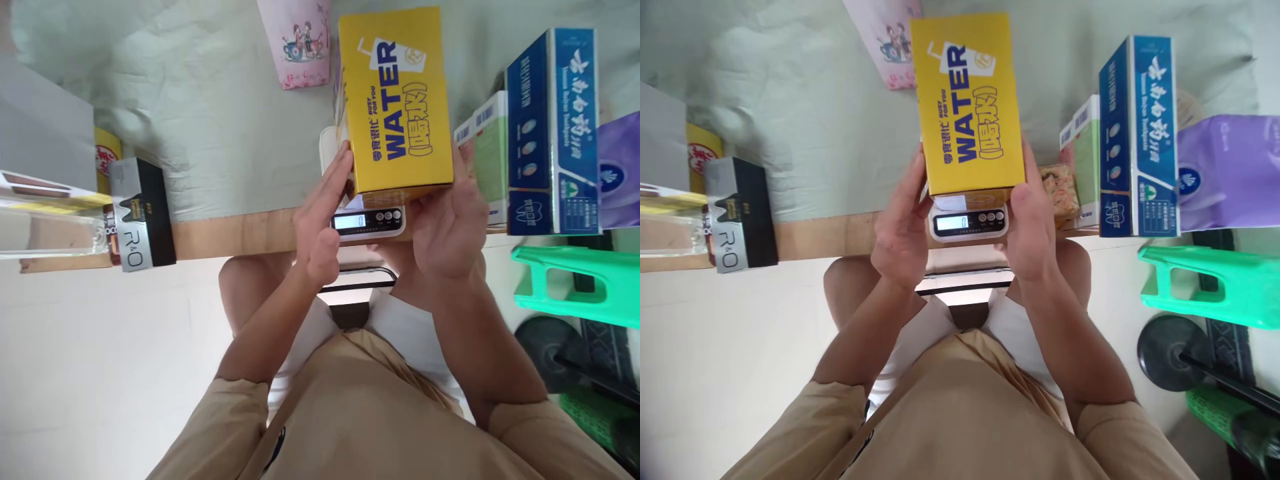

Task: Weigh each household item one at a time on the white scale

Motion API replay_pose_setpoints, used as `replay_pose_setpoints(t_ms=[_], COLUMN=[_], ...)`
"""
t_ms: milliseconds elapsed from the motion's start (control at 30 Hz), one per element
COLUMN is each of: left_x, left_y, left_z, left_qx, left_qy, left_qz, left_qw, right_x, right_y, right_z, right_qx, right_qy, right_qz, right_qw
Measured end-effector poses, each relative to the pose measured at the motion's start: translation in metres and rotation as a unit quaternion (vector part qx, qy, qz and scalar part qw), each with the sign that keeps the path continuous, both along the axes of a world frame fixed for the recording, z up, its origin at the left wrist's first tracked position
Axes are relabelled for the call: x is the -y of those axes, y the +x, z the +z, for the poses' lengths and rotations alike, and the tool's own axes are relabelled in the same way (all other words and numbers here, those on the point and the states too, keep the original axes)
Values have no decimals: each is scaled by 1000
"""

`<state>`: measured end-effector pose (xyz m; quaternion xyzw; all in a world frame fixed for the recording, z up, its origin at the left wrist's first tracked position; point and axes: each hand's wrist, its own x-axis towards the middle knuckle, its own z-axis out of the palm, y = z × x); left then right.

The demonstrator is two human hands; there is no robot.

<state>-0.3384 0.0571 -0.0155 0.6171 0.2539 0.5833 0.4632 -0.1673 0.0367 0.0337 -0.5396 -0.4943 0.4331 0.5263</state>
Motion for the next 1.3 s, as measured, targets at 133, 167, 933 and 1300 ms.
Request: replay_pose_setpoints(t_ms=[133, 167, 933, 1300], left_x=[5, 5, -26, -33], left_y=[5, 4, -23, -21], left_z=[3, 2, -6, -12], left_qx=[-4, -13, -29, -64], left_qy=[-36, -29, -66, -71], left_qz=[37, 32, 352, 350], left_qw=[999, 999, 933, 932], right_x=[-6, -7, 19, 20], right_y=[1, 1, 0, -2], right_z=[2, 1, -69, -75], right_qx=[-50, -51, 113, 132], right_qy=[-4, -3, 188, 152], right_qz=[-6, -9, -200, -203], right_qw=[999, 999, 955, 958])
